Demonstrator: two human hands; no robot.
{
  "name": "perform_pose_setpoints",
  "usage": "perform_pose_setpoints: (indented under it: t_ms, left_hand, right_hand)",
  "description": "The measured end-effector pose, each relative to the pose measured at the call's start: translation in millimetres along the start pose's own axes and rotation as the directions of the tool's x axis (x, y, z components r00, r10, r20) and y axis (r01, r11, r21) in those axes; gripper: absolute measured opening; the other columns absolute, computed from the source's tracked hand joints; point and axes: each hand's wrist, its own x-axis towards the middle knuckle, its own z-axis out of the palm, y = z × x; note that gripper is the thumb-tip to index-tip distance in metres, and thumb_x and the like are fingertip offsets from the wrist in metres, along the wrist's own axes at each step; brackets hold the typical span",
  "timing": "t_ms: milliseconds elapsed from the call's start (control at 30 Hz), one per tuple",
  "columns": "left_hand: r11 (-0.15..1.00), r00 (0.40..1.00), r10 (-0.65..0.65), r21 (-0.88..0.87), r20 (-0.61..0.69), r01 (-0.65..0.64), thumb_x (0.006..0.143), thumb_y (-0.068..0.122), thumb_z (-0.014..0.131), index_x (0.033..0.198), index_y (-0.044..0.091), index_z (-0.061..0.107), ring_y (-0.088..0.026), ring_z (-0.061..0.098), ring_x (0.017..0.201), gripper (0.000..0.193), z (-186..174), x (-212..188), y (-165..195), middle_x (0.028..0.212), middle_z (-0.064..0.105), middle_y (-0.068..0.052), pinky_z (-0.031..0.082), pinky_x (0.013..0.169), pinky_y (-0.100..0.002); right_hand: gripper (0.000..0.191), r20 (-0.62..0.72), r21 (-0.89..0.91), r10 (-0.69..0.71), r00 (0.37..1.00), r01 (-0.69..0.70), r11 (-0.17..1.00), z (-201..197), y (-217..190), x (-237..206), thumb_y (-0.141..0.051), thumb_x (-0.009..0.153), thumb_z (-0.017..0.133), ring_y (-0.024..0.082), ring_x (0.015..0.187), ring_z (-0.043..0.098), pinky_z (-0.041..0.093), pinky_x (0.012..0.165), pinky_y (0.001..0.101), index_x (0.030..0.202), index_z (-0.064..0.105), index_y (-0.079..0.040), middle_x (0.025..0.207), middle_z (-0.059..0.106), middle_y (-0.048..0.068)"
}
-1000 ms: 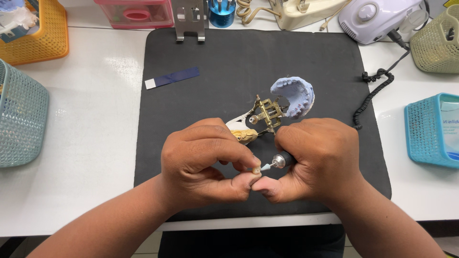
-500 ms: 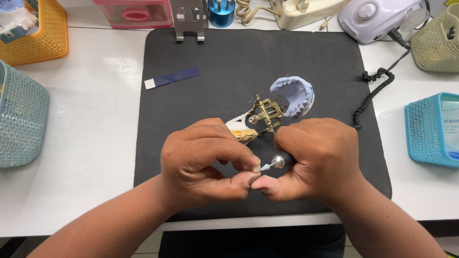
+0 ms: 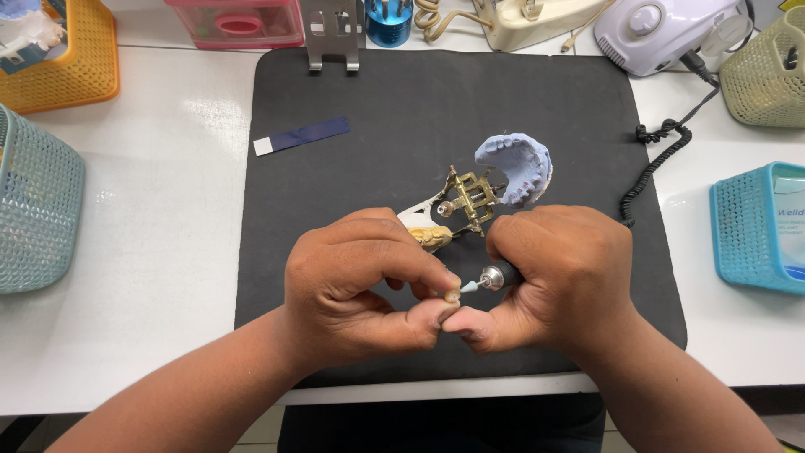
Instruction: The person works at a dental lab bench with a denture mounted on an articulator. They place red articulating paper between the teeth, close the articulator to mark contact points, then pick up a rotary handpiece and grind a denture tooth, repeatedly re-checking the bite with the paper and adjusting the tooth on the model.
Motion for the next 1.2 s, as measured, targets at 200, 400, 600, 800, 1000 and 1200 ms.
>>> perform_pose_setpoints:
  t_ms: [200, 400, 600, 800, 1000, 1200]
  left_hand:
    - [1.000, 1.000, 0.002, -0.016, 0.007, -0.002, 0.084, 0.015, 0.085, 0.093, 0.011, 0.075, -0.005, 0.067, 0.070, 0.014, 0.1, -0.3, -0.6, 0.084, 0.074, 0.003, 0.050, 0.056, -0.017]
    - [1.000, 1.000, 0.006, -0.015, 0.014, -0.006, 0.084, 0.016, 0.085, 0.092, 0.012, 0.074, -0.004, 0.067, 0.069, 0.014, -0.3, 0.4, -1.3, 0.084, 0.074, 0.003, 0.050, 0.057, -0.017]
    - [1.000, 1.000, -0.006, -0.014, 0.018, 0.006, 0.084, 0.017, 0.085, 0.092, 0.012, 0.074, -0.006, 0.068, 0.073, 0.014, -0.5, 0.3, -0.7, 0.083, 0.074, 0.003, 0.051, 0.056, -0.017]
    - [1.000, 1.000, 0.007, -0.013, 0.020, -0.007, 0.085, 0.017, 0.084, 0.092, 0.012, 0.074, -0.005, 0.068, 0.069, 0.013, -0.1, 0.3, -1.5, 0.084, 0.074, 0.003, 0.051, 0.058, -0.018]
    - [1.000, 1.000, 0.005, -0.012, 0.025, -0.005, 0.086, 0.017, 0.084, 0.092, 0.012, 0.074, -0.005, 0.068, 0.069, 0.013, -0.7, -0.3, -1.5, 0.085, 0.074, 0.003, 0.051, 0.058, -0.017]
    - [1.000, 0.999, -0.027, 0.008, 0.020, 0.026, 0.083, 0.017, 0.085, 0.091, 0.011, 0.075, -0.006, 0.065, 0.071, 0.014, 0.1, 0.5, 0.6, 0.083, 0.074, 0.002, 0.049, 0.055, -0.017]
  right_hand:
    - [0.076, 0.006, 0.001, 0.007, 1.000, -0.007, 1.000, 0.8, 0.1, -0.3, -0.084, 0.076, 0.056, 0.019, 0.046, 0.049, 0.037, 0.046, 0.0337, 0.059, 0.051, -0.010, 0.051, 0.043, 0.003]
    - [0.076, 0.011, 0.008, 0.014, 1.000, -0.014, 1.000, 0.5, 0.0, -0.4, -0.084, 0.076, 0.056, 0.020, 0.046, 0.049, 0.037, 0.046, 0.0338, 0.060, 0.050, -0.010, 0.052, 0.043, 0.003]
    - [0.076, 0.010, 0.006, 0.009, 1.000, -0.009, 1.000, 0.3, 0.3, -0.7, -0.083, 0.077, 0.058, 0.021, 0.047, 0.049, 0.037, 0.047, 0.0342, 0.060, 0.050, -0.010, 0.052, 0.043, 0.003]
    - [0.075, 0.024, 0.000, 0.007, 1.000, -0.007, 1.000, -0.2, 0.3, -0.8, -0.083, 0.074, 0.059, 0.021, 0.046, 0.049, 0.037, 0.046, 0.0347, 0.059, 0.050, -0.009, 0.051, 0.042, 0.004]
    - [0.076, 0.023, 0.004, 0.012, 1.000, -0.012, 1.000, -0.4, 0.7, -0.3, -0.084, 0.076, 0.058, 0.021, 0.047, 0.050, 0.038, 0.047, 0.0344, 0.060, 0.051, -0.010, 0.052, 0.043, 0.003]
    - [0.076, 0.020, -0.016, 0.002, 1.000, -0.002, 1.000, -1.4, 0.1, 0.0, -0.084, 0.076, 0.057, 0.021, 0.045, 0.049, 0.037, 0.046, 0.0349, 0.059, 0.050, -0.010, 0.051, 0.042, 0.003]
